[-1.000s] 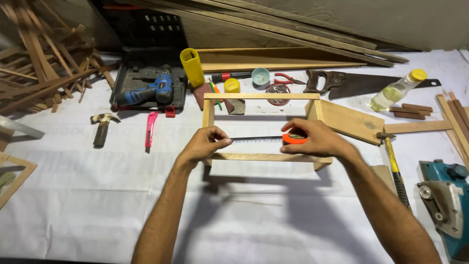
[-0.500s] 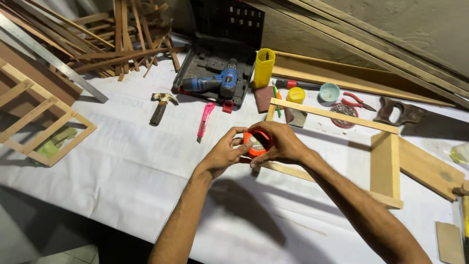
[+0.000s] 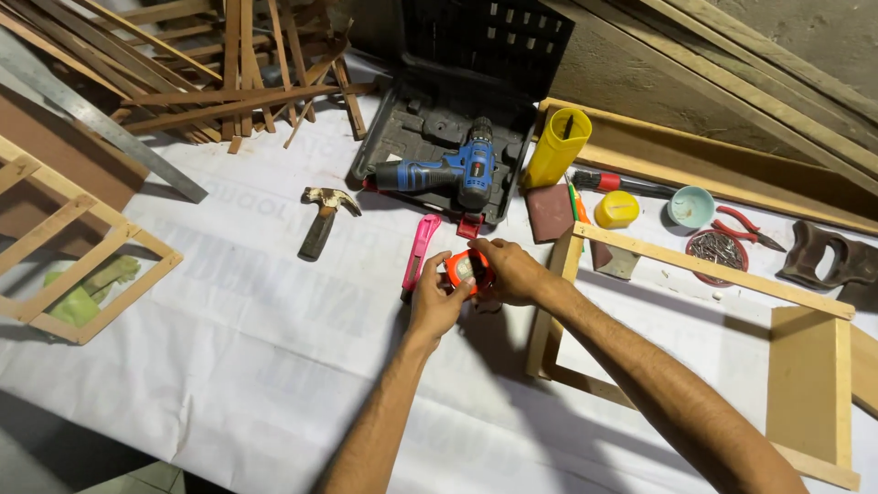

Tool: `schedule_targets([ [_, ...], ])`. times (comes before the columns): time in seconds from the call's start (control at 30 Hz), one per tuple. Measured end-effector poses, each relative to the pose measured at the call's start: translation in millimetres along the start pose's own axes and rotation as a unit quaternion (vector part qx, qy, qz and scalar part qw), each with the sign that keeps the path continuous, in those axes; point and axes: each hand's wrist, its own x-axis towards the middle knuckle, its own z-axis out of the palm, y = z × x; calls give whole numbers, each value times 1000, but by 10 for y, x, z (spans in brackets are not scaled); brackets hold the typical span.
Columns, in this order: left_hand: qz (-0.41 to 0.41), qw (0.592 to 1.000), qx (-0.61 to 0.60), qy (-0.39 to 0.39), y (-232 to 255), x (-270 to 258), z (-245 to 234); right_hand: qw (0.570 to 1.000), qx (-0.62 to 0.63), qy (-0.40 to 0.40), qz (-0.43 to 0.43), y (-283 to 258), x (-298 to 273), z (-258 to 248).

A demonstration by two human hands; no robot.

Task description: The person assembles a small rectangular wooden frame on a workbench. They position wood strips against the frame, measure it with a tape measure, pick nails from a dish, hammer nails into the joints, and sand the wood pieces with a sanding block.

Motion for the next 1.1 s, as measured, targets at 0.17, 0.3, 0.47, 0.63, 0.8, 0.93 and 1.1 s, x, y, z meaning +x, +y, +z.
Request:
schedule_targets([
  [0.17, 61, 989, 129, 49, -192, 211, -52, 999, -20, -10, 32, 284, 250, 214],
  [0.3, 169, 928, 317, 98, -209, 301, -43, 997, -49, -54, 36, 365, 303, 293],
  [0.47, 122, 931, 336, 79, 56, 264, 11, 997, -67, -24, 40, 178, 98, 68],
  [0.63, 217, 918, 318, 98, 404, 54, 310, 991, -105, 20, 81, -68, -357, -376],
  [0.8, 329, 905, 258, 80, 711, -247, 738, 987, -90, 113, 76, -103, -994, -706],
  [0.93, 340, 909, 237, 40, 858, -476, 1091, 976, -99, 128, 143, -99, -1544, -853],
  [1.1, 403, 896, 182, -40, 982, -759, 1584, 962, -52, 185, 195, -82, -2308, -1021],
])
